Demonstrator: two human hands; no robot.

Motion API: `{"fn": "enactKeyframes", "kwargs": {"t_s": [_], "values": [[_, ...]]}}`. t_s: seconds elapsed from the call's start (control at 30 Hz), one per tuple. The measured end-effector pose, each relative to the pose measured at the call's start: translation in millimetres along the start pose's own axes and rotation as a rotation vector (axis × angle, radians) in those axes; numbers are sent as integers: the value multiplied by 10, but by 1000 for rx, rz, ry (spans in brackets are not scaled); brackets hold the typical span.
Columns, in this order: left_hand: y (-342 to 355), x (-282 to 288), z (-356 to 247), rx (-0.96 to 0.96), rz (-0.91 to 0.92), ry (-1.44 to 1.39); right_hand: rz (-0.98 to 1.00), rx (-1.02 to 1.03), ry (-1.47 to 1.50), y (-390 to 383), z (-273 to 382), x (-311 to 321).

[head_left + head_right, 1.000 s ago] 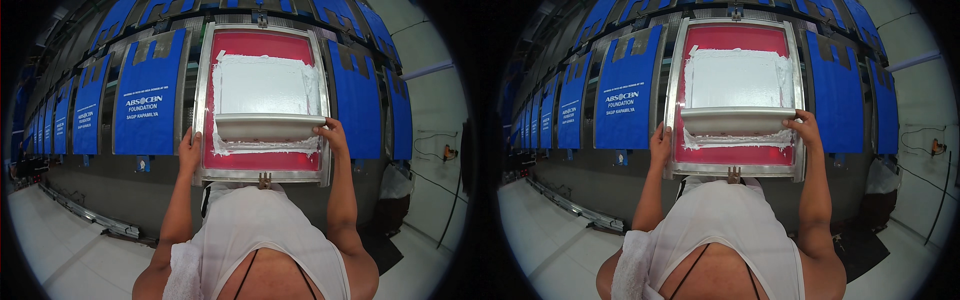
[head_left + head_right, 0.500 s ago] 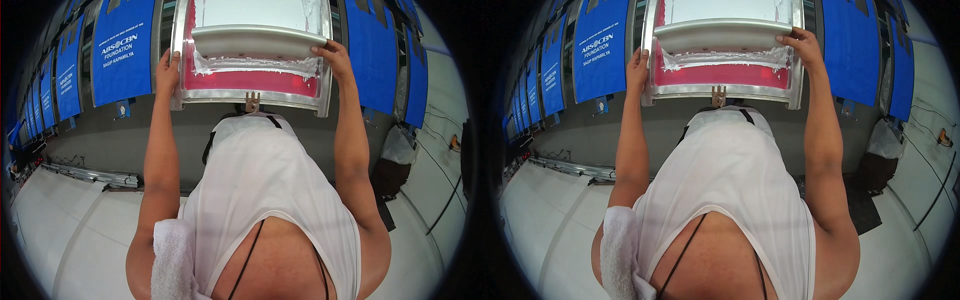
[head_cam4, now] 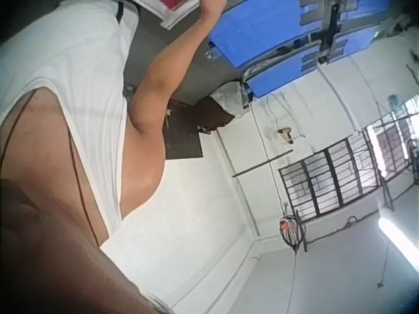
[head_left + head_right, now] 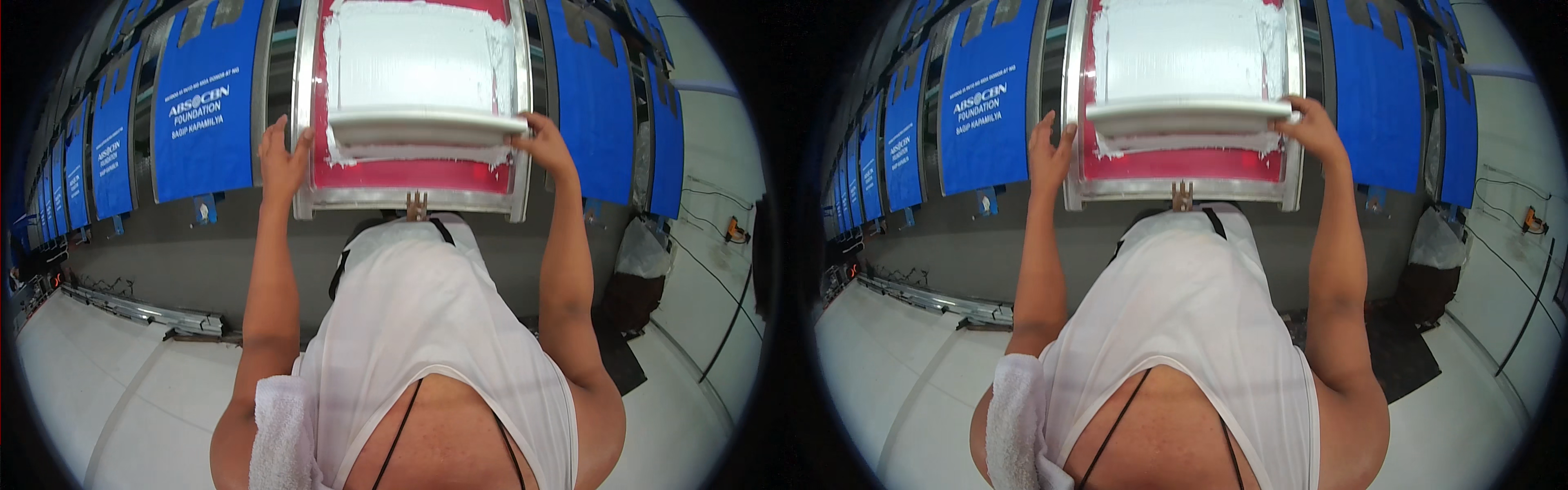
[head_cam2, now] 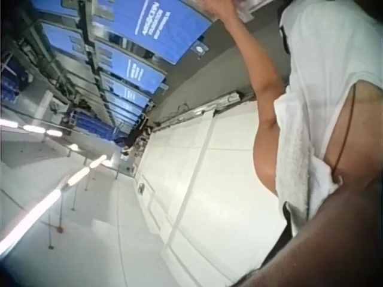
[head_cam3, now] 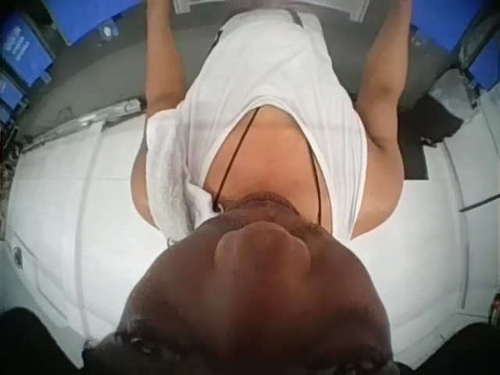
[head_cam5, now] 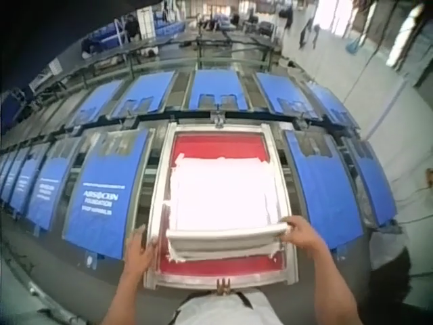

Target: Applying ink to a screen and printing onto blue bags on a production line.

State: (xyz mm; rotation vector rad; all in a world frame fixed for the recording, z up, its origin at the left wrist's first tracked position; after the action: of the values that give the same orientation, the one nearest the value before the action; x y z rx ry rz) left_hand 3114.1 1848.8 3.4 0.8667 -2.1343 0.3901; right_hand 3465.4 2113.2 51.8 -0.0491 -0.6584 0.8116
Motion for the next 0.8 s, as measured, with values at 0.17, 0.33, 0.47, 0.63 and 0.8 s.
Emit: {"fn": "enactKeyframes", "kwargs": {"t_s": [0.17, 0.33, 0.47, 0.63, 0.8], "values": [[-135, 232, -1157, -441, 335, 152, 10, 236, -828, -472, 619, -342], [316, 110, -1433, -507, 545, 360, 192, 91, -658, -150, 635, -175], [1069, -88, -1435, -510, 250, 290, -31, 314, -726, 648, 764, 150], [1480, -668, -1122, -618, 67, 359, -191, 450, -1003, 1426, 479, -36], [781, -582, -980, -573, 177, 313, -55, 351, -1003, 782, 342, -366]]}}
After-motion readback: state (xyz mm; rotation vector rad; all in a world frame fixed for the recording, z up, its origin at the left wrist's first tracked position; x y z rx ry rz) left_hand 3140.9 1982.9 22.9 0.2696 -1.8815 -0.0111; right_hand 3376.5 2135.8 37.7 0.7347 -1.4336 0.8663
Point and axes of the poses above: each hand's wrist, its own y-axis towards the middle knuckle, its own x-axis out of the back of the hand, z = x × y, the point moved 3 cm from there along y, towards the middle knuckle, and after that the axes turned 2 degrees about x, right-handed, at the moved point
